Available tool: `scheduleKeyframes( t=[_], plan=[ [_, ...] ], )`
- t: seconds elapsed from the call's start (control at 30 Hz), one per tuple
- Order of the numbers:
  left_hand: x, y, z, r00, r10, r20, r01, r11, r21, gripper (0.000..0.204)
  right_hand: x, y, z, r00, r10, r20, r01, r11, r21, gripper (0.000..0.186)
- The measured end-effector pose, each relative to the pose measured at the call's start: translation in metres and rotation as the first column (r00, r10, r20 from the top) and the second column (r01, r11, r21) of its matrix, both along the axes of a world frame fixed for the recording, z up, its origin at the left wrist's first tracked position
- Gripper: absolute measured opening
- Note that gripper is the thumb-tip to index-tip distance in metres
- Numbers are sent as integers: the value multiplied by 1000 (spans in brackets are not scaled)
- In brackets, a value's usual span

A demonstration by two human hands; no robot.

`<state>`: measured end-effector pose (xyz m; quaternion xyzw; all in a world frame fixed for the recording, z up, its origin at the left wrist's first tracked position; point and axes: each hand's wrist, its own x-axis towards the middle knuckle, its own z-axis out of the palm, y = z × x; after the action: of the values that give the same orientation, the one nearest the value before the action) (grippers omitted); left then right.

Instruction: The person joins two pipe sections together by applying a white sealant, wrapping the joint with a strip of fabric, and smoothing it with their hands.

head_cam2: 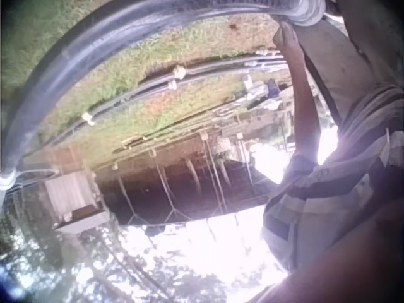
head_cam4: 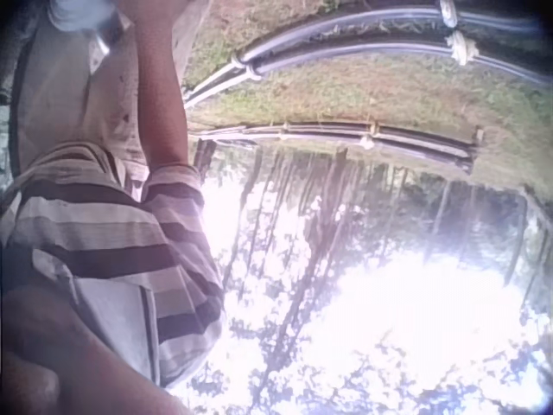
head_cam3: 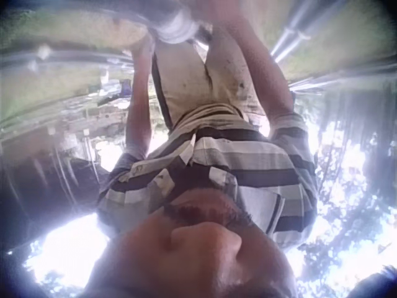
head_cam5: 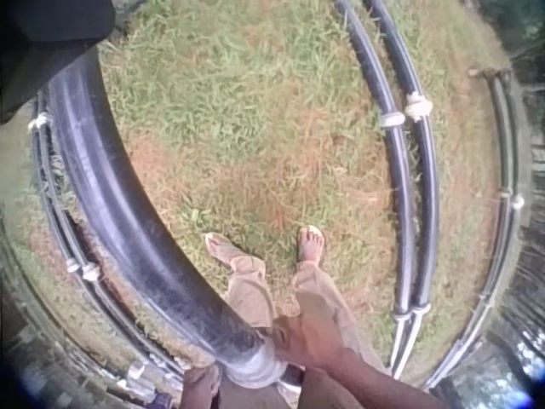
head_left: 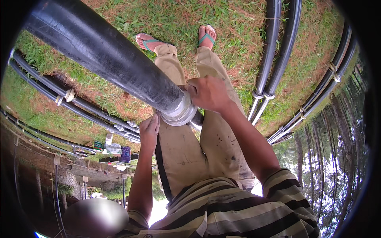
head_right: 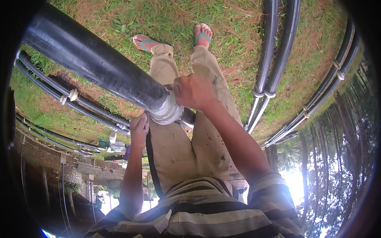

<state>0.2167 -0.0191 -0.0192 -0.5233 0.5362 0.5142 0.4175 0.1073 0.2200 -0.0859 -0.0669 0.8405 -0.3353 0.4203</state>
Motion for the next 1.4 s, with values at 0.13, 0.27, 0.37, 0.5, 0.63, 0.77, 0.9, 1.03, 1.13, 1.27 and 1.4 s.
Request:
scheduleKeyframes(
  t=[0.13, 0.27, 0.37, 0.5, 0.63, 0.77, 0.9, 1.03, 1.13, 1.27, 1.4],
  plan=[
    [-1, -18, -16, 999, -51, -6, 51, 998, 39, 43, 5, -7, 33, 1000, 3, -30, -4, 999, -37, 22],
    [-20, -2, -66, 990, 74, 124, -62, 993, -99, 26, 12, -11, 88, 985, -83, 152, 54, 981, 185, 23],
    [-12, -31, -81, 988, -1, 153, -22, 989, 149, 17, 14, -16, 74, 989, -94, 118, 66, 973, 220, 25],
    [-20, -44, -68, 972, -26, 233, -49, 949, 312, 13, 15, -20, 49, 996, -75, 52, 61, 971, 229, 27],
    [10, -46, -117, 993, -119, -15, 120, 984, 134, 35, 9, -23, 105, 979, -133, 156, 95, 968, 231, 28],
    [11, -76, -146, 1000, -5, -5, 6, 931, 366, 54, 16, -28, 85, 978, -168, 126, 132, 959, 249, 26],
    [7, -80, -153, 982, -95, 161, 40, 948, 316, 68, 16, -29, 69, 990, -130, 49, 114, 963, 245, 23],
    [1, -70, -175, 971, 170, -170, -109, 943, 315, 60, 16, -13, 123, 959, -94, 267, 25, 968, 250, 22],
    [-8, -69, -195, 962, 213, -171, -158, 945, 287, 55, 16, -4, 107, 966, -158, 203, 111, 968, 226, 22],
    [-15, -70, -205, 948, 257, -186, -197, 938, 286, 49, 17, 13, 32, 984, -153, 92, 114, 936, 334, 24],
    [-9, -64, -203, 961, 240, -137, -180, 921, 346, 47, 15, 23, 28, 942, -274, 194, 219, 939, 264, 25]
  ],
)
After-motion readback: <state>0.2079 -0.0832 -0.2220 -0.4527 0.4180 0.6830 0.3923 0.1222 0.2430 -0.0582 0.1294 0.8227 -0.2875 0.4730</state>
